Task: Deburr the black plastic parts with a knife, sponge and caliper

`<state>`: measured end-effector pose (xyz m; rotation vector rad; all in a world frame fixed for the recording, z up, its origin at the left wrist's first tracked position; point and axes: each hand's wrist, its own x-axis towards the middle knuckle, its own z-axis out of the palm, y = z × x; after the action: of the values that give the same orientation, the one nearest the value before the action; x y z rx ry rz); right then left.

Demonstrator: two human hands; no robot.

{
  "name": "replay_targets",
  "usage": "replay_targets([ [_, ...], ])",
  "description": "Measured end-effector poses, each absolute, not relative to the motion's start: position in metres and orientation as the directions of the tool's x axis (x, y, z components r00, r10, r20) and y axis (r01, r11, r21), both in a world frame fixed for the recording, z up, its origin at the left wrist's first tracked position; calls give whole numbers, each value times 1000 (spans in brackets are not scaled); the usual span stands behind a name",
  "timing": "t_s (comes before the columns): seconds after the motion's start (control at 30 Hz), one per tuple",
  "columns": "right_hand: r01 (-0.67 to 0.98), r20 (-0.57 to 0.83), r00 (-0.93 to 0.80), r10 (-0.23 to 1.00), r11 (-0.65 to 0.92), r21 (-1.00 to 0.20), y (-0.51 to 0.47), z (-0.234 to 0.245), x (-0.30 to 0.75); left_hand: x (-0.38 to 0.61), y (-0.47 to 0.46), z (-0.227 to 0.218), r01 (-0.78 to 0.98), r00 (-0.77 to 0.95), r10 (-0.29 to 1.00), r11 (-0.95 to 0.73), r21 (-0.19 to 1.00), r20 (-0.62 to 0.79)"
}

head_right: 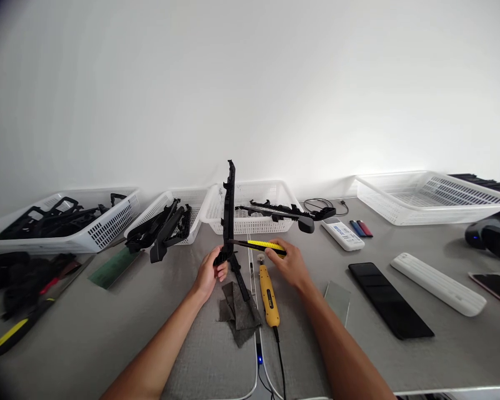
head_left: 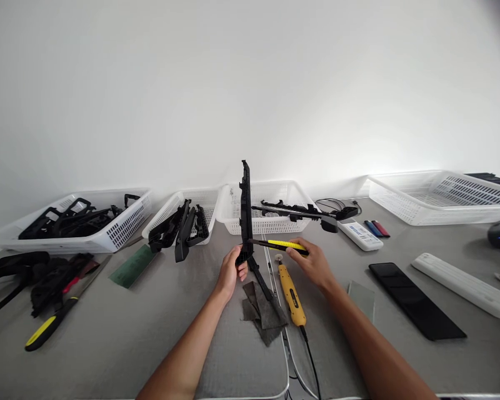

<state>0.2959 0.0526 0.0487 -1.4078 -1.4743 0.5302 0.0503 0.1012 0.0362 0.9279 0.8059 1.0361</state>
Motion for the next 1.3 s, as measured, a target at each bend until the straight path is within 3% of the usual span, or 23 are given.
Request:
replay_targets([
  [0.4, 484, 317, 147, 937, 211, -849, 53, 46, 298, 46, 100, 30, -284, 391, 920, 115, 952, 5],
  [0.63, 474, 316, 109, 942, 230, -850, 54, 44, 298, 47, 102, 31, -255, 417, 909, 120, 959, -3],
  [1.07, 454, 330, 235, 914, 197, -869, 55, 45, 298, 49, 97, 41, -138, 434, 901, 79, 987, -11],
  [1.3, 449, 292, 119, 949, 210, -868, 55, 46, 297, 48, 96, 41, -170, 425, 903, 147, 974, -62],
])
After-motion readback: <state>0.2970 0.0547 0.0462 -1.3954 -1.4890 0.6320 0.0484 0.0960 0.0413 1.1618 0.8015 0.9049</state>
